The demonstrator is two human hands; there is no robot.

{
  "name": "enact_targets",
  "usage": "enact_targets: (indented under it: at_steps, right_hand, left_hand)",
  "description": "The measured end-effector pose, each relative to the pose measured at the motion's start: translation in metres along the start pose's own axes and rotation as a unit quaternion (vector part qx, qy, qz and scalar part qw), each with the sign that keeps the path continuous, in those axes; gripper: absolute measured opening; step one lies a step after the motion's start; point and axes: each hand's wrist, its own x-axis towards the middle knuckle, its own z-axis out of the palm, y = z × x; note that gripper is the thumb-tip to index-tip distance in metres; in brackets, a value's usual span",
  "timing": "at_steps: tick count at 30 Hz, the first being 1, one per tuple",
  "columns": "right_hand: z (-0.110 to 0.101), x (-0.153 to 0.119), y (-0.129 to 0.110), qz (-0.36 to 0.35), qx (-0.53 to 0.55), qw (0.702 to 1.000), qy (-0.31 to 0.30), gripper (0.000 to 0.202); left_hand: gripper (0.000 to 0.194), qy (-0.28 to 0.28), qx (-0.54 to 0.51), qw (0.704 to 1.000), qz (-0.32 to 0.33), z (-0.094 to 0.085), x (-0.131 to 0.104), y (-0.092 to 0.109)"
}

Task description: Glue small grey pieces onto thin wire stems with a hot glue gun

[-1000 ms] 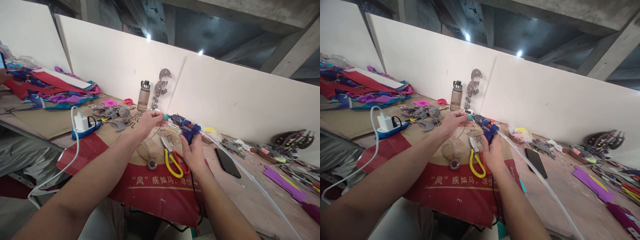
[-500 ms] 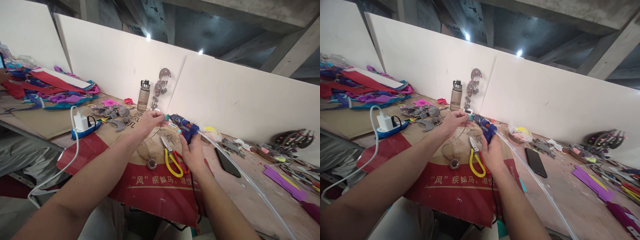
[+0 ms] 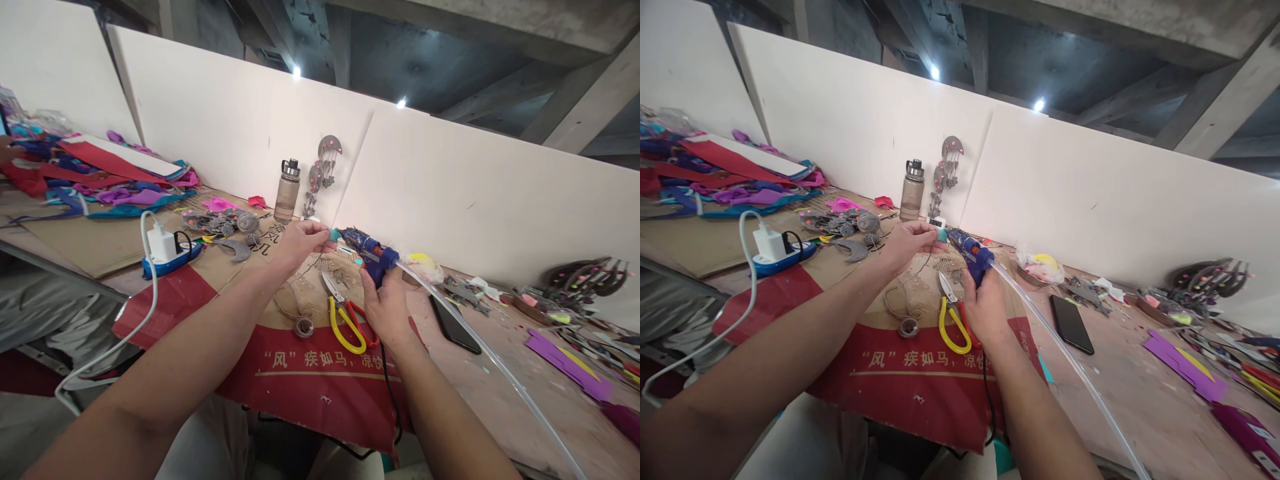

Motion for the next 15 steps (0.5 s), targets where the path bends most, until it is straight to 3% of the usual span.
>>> enact_targets:
  at_steps: [15]
  right_hand:
    - [0.0007,0.0,0.0001,-0.002,0.007,1.0,-0.007,0.035]
  left_hand:
    - [0.024,-0.003,-0.004,1.0,0.003,-0.0004,0.0002,0.0005]
